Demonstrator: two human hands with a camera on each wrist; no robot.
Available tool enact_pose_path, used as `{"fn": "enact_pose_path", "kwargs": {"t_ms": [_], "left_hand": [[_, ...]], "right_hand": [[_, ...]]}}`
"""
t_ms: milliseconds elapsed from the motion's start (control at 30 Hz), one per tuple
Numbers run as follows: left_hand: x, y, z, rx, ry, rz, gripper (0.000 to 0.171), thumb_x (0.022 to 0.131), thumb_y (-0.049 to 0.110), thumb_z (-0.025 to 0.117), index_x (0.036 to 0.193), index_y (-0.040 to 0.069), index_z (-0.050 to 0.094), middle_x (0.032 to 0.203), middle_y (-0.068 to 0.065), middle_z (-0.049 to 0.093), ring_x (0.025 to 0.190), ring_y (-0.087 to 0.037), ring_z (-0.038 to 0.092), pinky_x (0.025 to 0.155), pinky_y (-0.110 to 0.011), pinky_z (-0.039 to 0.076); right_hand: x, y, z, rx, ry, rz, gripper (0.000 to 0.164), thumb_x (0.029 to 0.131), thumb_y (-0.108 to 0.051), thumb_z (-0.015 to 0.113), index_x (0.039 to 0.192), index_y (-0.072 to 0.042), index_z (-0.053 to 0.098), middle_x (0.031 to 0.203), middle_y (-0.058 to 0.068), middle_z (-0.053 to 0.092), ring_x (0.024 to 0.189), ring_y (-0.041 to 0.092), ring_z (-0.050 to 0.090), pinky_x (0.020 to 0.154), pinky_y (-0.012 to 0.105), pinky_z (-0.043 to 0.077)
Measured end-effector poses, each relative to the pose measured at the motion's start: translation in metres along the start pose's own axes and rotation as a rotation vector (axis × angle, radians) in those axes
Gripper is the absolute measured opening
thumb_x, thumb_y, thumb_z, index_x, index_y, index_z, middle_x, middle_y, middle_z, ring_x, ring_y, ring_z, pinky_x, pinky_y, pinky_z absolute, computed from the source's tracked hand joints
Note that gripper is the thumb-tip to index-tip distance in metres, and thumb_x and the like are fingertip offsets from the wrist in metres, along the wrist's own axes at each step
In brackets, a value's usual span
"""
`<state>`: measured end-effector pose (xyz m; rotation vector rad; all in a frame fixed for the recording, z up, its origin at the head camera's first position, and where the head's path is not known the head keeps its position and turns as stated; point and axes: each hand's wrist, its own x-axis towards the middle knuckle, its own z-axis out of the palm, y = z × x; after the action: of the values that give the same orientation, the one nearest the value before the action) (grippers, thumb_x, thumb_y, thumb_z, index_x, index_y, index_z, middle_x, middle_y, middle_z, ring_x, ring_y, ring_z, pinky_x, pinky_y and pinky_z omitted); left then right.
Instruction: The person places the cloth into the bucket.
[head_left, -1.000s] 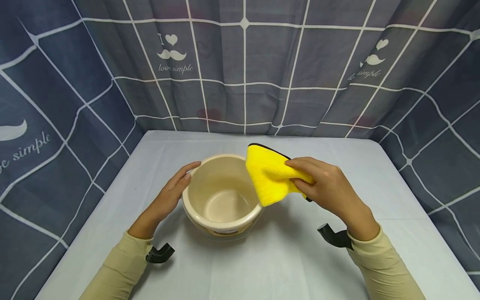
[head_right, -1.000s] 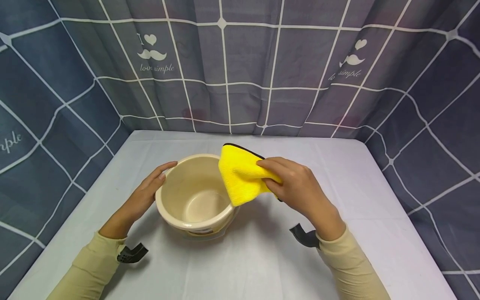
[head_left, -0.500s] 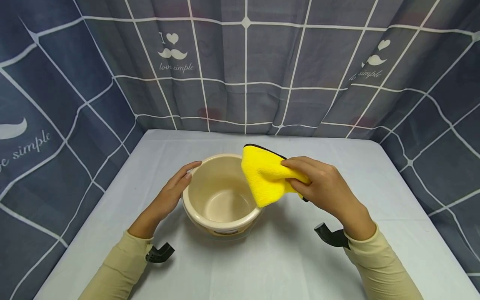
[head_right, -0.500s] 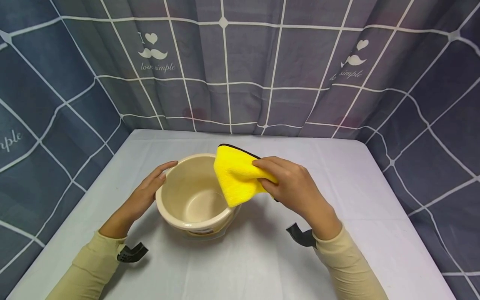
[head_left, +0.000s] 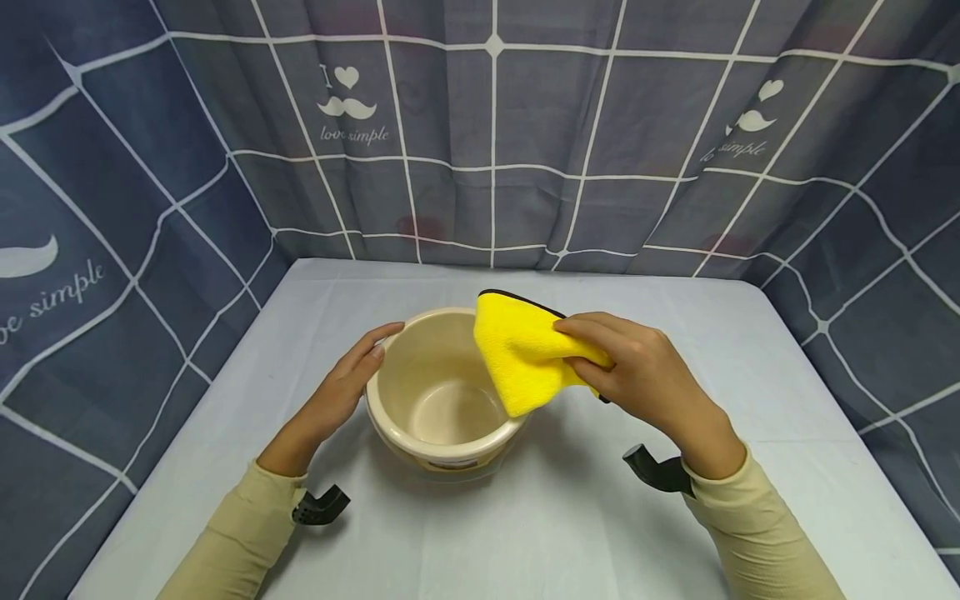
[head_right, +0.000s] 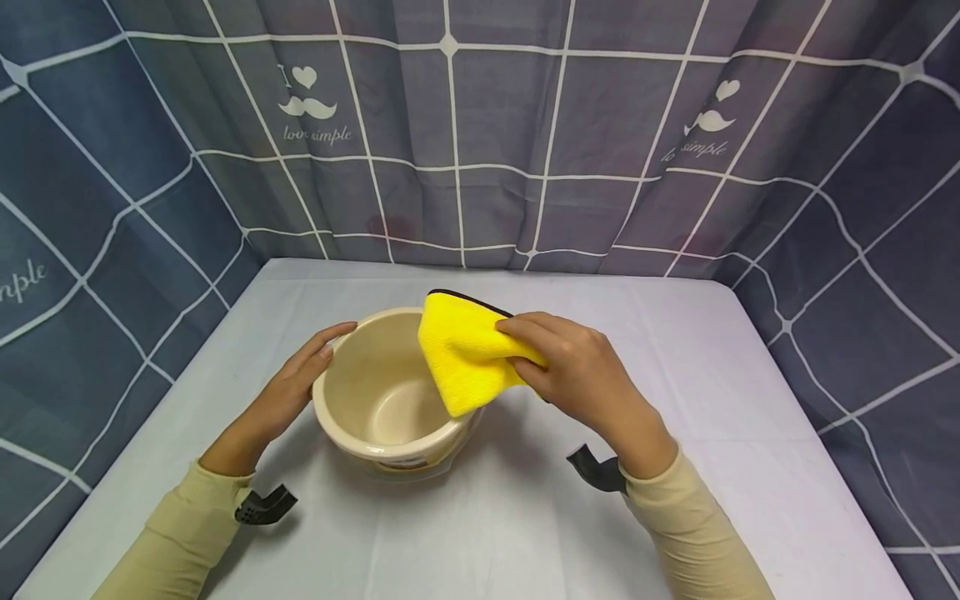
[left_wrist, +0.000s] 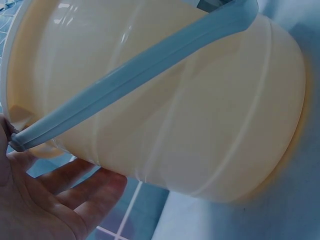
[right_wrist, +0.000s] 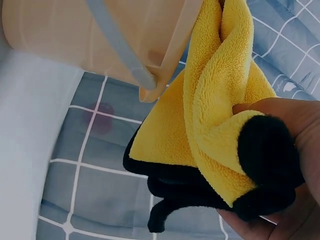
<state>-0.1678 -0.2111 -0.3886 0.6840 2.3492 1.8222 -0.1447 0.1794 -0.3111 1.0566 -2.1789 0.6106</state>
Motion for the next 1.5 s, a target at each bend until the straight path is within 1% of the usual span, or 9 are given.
{"fn": "enact_pose_path", "kwargs": {"t_ms": [400,733,900,1100,1500], "left_hand": [[0.002,0.000,0.000,0.011,0.010,-0.004,0.047,0.113,0.031,0.032,0.156,0.011,0.039,0.155,-0.012,0.041,0.136,-0.022,0.040,0.103,-0.019,0.035],[0.002,0.000,0.000,0.009,0.008,-0.009,0.048,0.113,0.031,0.032,0.156,0.010,0.038,0.155,-0.013,0.040,0.135,-0.022,0.042,0.102,-0.020,0.037],[0.001,-0.001,-0.001,0.012,0.004,-0.008,0.048,0.113,0.032,0.031,0.156,0.011,0.037,0.155,-0.013,0.041,0.134,-0.022,0.043,0.101,-0.020,0.038],[0.001,-0.001,0.000,0.010,-0.001,-0.005,0.049,0.113,0.031,0.031,0.157,0.010,0.036,0.155,-0.014,0.041,0.132,-0.025,0.046,0.099,-0.021,0.041],[0.000,0.000,0.000,0.029,0.001,-0.012,0.048,0.113,0.031,0.031,0.157,0.011,0.036,0.156,-0.014,0.040,0.132,-0.028,0.046,0.099,-0.020,0.041]], "right_hand": [[0.006,-0.002,0.005,0.002,0.001,-0.027,0.042,0.076,0.005,0.080,0.116,-0.006,0.075,0.110,0.006,0.073,0.092,0.021,0.070,0.071,0.037,0.057],[0.010,-0.006,0.008,0.010,-0.014,-0.022,0.041,0.077,0.004,0.080,0.116,-0.006,0.074,0.110,0.007,0.072,0.090,0.021,0.070,0.068,0.036,0.057],[0.012,-0.007,0.009,0.019,-0.021,-0.027,0.040,0.077,0.004,0.080,0.115,-0.006,0.074,0.110,0.007,0.072,0.090,0.021,0.070,0.070,0.036,0.057],[0.014,-0.009,0.011,0.025,-0.023,-0.032,0.041,0.076,0.003,0.082,0.115,-0.006,0.074,0.110,0.006,0.072,0.093,0.022,0.071,0.073,0.038,0.058],[0.019,-0.013,0.016,0.029,-0.025,-0.053,0.038,0.077,0.001,0.082,0.114,-0.008,0.075,0.110,0.003,0.073,0.094,0.020,0.071,0.074,0.037,0.058]]}}
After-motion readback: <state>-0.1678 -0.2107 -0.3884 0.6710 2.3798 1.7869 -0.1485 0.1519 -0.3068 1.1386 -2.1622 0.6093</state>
